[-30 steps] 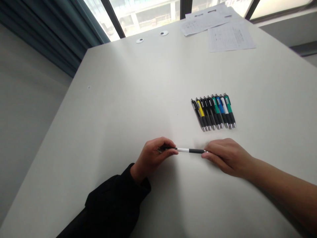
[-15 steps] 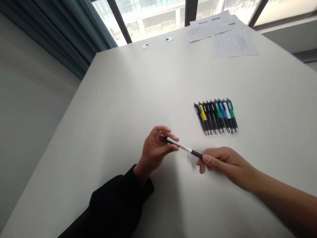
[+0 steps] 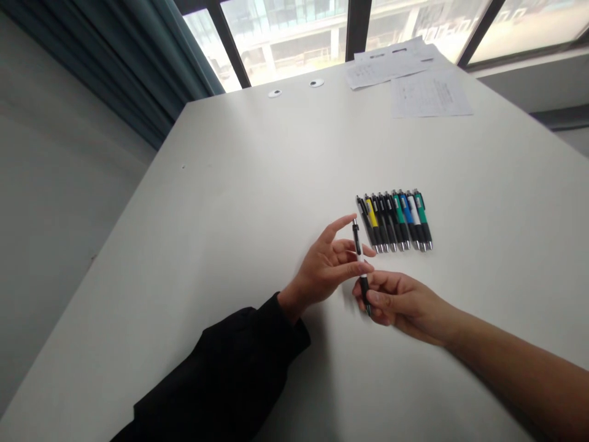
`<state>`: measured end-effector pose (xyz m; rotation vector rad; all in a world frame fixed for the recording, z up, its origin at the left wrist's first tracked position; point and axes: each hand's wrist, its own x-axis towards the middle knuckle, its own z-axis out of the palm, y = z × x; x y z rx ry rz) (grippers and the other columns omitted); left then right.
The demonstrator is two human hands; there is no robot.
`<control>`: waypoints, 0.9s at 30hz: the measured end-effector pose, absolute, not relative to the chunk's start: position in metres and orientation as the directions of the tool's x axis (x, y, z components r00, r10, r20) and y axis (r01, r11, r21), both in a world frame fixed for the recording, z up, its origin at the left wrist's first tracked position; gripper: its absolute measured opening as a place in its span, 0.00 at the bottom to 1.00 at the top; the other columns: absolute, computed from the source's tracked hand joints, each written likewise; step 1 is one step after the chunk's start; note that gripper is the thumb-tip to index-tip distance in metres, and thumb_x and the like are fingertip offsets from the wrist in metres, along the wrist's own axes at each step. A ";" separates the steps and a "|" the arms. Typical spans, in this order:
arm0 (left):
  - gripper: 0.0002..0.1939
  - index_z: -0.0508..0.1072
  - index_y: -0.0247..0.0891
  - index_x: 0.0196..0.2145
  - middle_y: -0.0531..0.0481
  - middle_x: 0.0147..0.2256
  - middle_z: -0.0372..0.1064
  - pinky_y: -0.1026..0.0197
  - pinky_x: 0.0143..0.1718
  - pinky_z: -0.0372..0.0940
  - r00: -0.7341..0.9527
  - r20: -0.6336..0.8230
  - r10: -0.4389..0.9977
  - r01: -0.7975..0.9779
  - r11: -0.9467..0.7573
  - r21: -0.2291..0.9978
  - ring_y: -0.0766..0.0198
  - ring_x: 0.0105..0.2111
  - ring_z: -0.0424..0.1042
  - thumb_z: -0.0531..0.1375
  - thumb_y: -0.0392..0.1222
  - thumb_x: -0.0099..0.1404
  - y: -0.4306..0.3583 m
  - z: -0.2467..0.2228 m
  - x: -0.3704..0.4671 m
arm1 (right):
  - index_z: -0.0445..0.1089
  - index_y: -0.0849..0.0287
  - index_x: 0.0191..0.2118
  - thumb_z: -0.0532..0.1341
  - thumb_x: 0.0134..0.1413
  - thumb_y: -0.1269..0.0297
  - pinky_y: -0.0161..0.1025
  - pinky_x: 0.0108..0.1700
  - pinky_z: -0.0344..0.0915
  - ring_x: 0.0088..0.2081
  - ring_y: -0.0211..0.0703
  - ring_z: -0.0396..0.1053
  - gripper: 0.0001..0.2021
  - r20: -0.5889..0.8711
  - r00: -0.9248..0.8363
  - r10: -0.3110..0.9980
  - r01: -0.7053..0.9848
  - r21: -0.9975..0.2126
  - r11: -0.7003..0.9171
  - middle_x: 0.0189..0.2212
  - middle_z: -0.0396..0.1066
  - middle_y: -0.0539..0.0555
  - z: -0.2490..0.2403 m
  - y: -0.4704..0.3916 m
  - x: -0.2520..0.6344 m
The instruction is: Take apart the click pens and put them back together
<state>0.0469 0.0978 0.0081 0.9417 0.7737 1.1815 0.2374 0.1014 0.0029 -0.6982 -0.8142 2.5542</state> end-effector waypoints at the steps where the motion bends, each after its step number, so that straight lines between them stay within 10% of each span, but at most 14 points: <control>1: 0.43 0.57 0.46 0.64 0.50 0.39 0.76 0.59 0.39 0.75 0.212 -0.026 0.977 -0.406 0.112 0.907 0.64 0.33 0.78 0.73 0.36 0.57 0.097 0.008 0.046 | 0.79 0.62 0.40 0.73 0.53 0.63 0.28 0.26 0.56 0.24 0.28 0.63 0.10 -0.335 -0.809 0.483 -0.197 -0.620 -0.760 0.29 0.71 0.51 0.002 0.101 0.236; 21: 0.43 0.58 0.43 0.65 0.48 0.39 0.76 0.59 0.40 0.74 0.184 -0.049 0.982 -0.352 0.112 0.929 0.65 0.34 0.76 0.73 0.38 0.57 0.094 0.004 0.045 | 0.76 0.64 0.40 0.70 0.57 0.58 0.31 0.24 0.54 0.23 0.30 0.58 0.13 -0.351 -0.799 0.488 -0.122 -0.701 -0.703 0.23 0.66 0.47 -0.002 0.102 0.235; 27: 0.43 0.58 0.39 0.65 0.53 0.33 0.71 0.65 0.35 0.70 0.064 -0.023 0.998 -0.182 0.035 0.983 0.68 0.31 0.73 0.73 0.43 0.57 0.106 -0.003 0.044 | 0.71 0.62 0.34 0.63 0.62 0.50 0.33 0.24 0.59 0.21 0.33 0.62 0.18 -0.390 -0.716 0.579 0.099 -0.878 -0.469 0.21 0.67 0.48 0.006 0.097 0.234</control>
